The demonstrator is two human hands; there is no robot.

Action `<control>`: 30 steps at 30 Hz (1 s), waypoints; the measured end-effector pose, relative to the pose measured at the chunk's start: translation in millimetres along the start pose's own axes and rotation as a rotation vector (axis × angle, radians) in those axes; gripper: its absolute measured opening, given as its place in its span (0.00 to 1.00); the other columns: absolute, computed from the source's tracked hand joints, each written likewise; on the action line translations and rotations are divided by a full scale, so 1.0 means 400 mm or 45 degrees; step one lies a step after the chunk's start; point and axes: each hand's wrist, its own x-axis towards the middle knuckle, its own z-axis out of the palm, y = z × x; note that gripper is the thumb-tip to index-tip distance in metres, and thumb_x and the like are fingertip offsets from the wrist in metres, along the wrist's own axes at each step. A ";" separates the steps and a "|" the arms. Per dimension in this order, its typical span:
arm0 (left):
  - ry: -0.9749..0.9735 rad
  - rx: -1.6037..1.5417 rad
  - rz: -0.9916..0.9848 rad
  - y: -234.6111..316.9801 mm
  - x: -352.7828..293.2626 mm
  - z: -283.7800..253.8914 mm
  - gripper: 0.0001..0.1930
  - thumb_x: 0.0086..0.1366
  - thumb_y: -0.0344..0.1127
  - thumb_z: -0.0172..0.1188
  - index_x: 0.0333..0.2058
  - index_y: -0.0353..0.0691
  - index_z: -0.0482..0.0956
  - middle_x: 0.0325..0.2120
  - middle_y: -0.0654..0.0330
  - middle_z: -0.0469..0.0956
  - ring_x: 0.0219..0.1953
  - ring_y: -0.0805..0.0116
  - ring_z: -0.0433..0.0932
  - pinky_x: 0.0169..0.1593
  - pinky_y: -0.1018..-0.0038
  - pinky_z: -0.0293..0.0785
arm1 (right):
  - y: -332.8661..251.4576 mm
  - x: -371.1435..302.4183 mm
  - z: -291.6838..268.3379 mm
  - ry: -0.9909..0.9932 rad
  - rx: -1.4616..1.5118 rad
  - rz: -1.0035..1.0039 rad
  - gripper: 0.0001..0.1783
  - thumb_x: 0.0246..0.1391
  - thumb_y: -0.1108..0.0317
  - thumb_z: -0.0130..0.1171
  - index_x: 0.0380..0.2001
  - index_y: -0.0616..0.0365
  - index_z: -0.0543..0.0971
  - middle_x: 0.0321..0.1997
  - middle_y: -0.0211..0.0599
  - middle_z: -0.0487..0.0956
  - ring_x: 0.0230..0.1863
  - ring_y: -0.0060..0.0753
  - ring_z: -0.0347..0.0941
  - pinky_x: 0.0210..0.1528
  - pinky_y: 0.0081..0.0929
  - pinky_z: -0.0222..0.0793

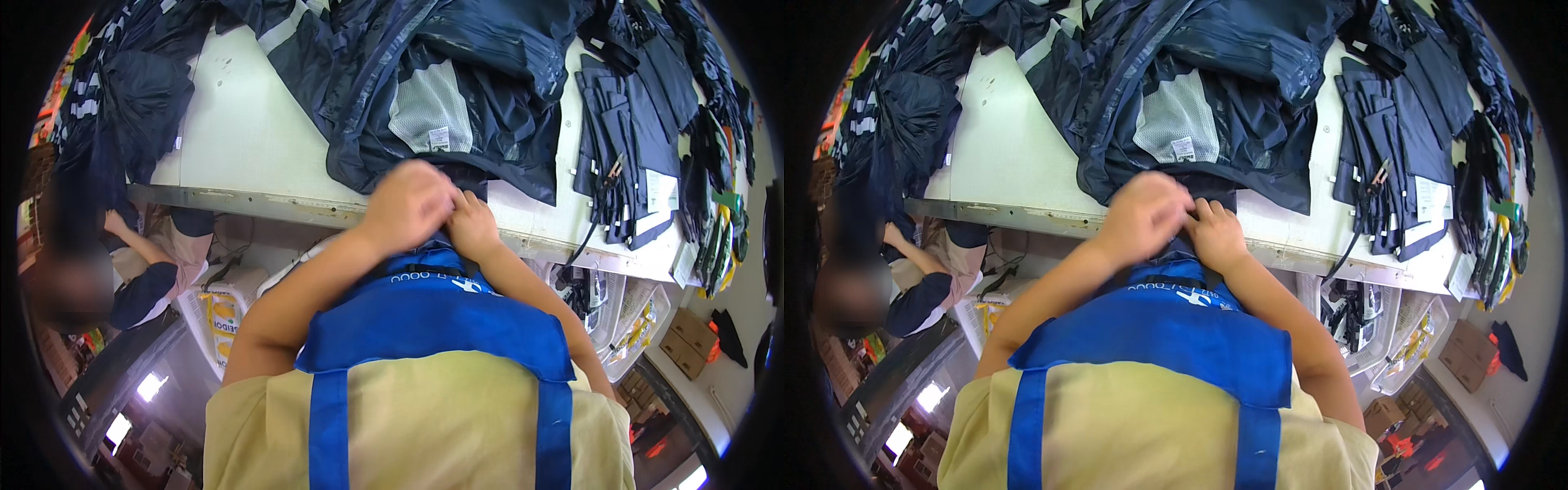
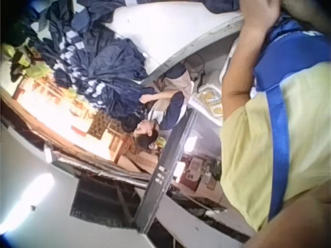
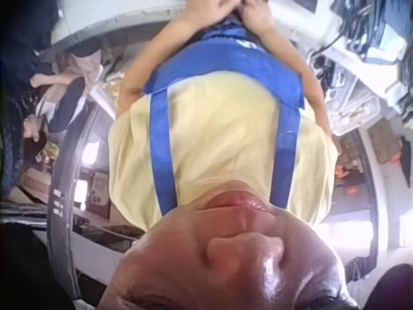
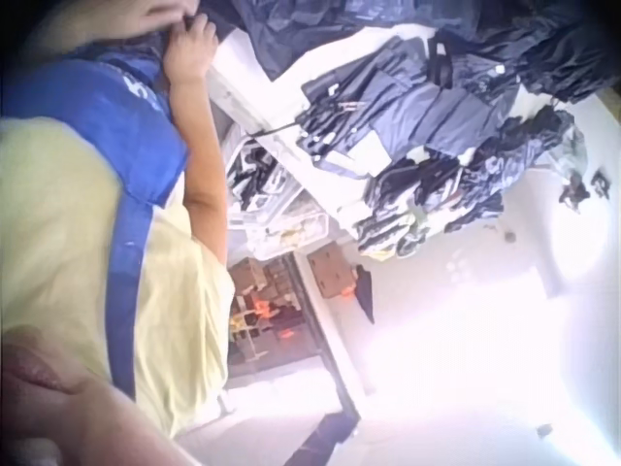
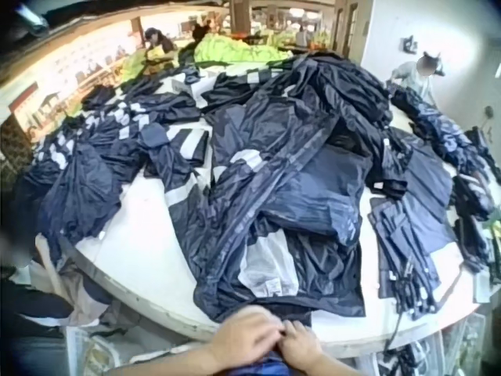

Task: The person folds a dark blue jacket with reflective stripes on a white table. They smooth the fabric, fold the sleeves inward, fold the body in half, and then fold it again into a compact rectangle.

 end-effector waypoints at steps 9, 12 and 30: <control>-0.661 -0.060 -0.561 -0.029 -0.128 0.060 0.18 0.54 0.47 0.64 0.34 0.38 0.80 0.33 0.52 0.78 0.39 0.52 0.77 0.44 0.63 0.73 | 0.035 0.049 -0.115 0.145 0.479 0.023 0.18 0.44 0.68 0.62 0.42 0.51 0.79 0.41 0.36 0.77 0.43 0.41 0.73 0.43 0.35 0.68; -0.614 -0.140 -0.585 -0.040 -0.108 0.057 0.15 0.58 0.46 0.61 0.31 0.38 0.80 0.28 0.52 0.79 0.34 0.53 0.78 0.40 0.65 0.73 | 0.042 0.012 -0.132 0.129 0.432 -0.243 0.17 0.43 0.63 0.66 0.39 0.54 0.80 0.37 0.37 0.78 0.43 0.40 0.73 0.48 0.35 0.65; -0.556 -0.088 -0.591 -0.034 -0.099 0.059 0.22 0.57 0.39 0.63 0.48 0.42 0.66 0.38 0.48 0.78 0.41 0.44 0.76 0.42 0.59 0.73 | 0.091 0.012 -0.019 -0.066 0.624 0.125 0.19 0.45 0.67 0.63 0.43 0.51 0.74 0.35 0.33 0.79 0.41 0.43 0.72 0.46 0.39 0.64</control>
